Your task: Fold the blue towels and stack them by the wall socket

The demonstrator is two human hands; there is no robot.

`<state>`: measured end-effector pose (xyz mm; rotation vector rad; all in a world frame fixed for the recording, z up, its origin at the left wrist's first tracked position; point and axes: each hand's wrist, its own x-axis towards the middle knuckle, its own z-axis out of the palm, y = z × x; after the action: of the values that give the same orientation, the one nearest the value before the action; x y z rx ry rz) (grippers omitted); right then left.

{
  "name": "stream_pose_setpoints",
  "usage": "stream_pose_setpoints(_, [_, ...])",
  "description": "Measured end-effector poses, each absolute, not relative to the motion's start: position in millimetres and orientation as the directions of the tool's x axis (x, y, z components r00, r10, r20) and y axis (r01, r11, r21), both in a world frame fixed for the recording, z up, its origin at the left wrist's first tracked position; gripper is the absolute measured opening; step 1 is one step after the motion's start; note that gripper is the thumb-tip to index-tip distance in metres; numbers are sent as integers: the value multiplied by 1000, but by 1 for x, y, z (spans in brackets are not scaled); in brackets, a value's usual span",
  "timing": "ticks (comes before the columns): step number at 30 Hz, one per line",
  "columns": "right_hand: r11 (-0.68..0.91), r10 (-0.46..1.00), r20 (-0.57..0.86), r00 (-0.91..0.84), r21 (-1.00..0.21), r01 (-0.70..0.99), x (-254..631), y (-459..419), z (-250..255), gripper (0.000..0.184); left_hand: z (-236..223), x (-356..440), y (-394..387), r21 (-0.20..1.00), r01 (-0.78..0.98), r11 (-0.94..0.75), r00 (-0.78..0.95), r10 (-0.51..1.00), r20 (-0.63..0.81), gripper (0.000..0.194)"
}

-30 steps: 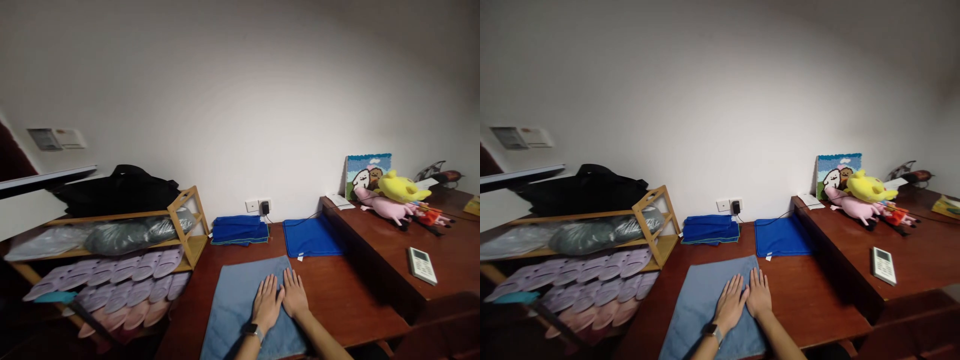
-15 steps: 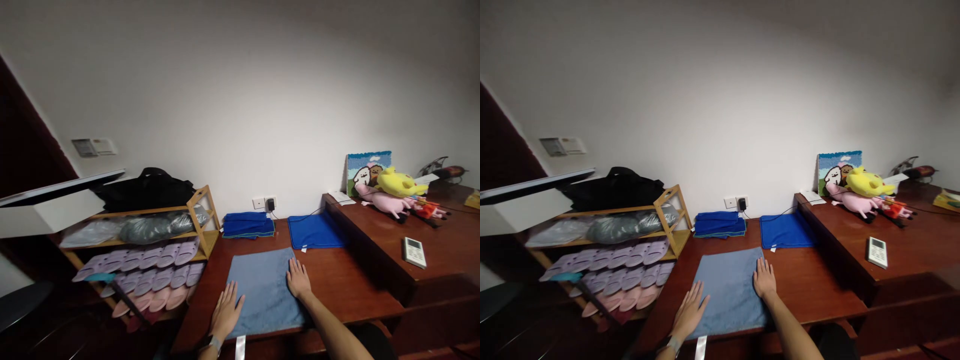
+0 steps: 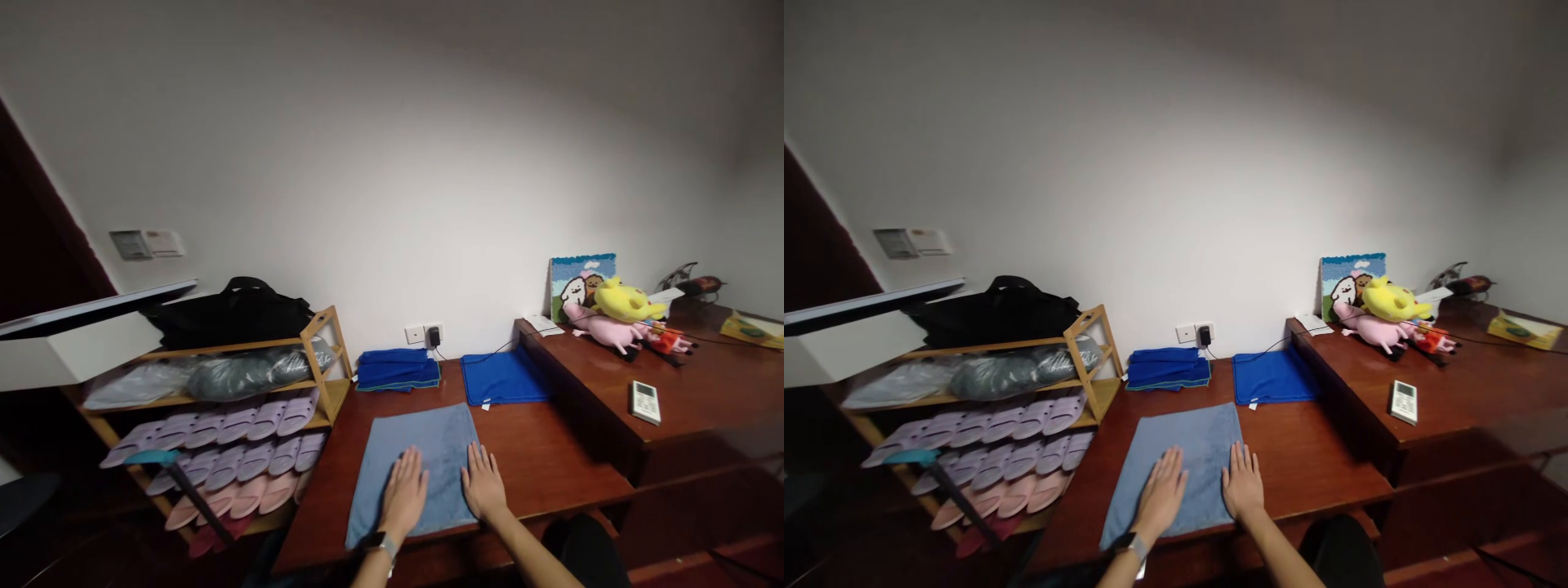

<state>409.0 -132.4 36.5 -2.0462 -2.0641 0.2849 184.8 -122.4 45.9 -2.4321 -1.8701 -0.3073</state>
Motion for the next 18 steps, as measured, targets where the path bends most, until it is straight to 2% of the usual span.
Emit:
stream_pose_setpoints(3, [35, 999, 30, -27, -294, 955, 410, -133, 37, 67, 44, 247, -132, 157, 905, -395, 380, 918, 114, 65])
stream_pose_setpoints(7, [45, 999, 36, -36, -286, 957, 411, -134, 36, 66, 40, 259, -143, 201, 899, -390, 387, 921, 56, 69])
stream_pose_setpoints(10, [30, 999, 39, -20, -292, 956, 410, -134, 35, 67, 37, 207, -151, 170, 935, -312, 305, 950, 68, 70])
stream_pose_setpoints(15, [20, 1000, 29, -12, -289, 957, 409, -135, 36, 67, 31, 88, -164, 80, 993, -88, 83, 994, 68, 70])
stream_pose_setpoints(18, [12, 1000, 13, -8, -279, 960, 409, -136, 41, 67, 27, 47, -171, 65, 997, -47, 42, 997, 69, 72])
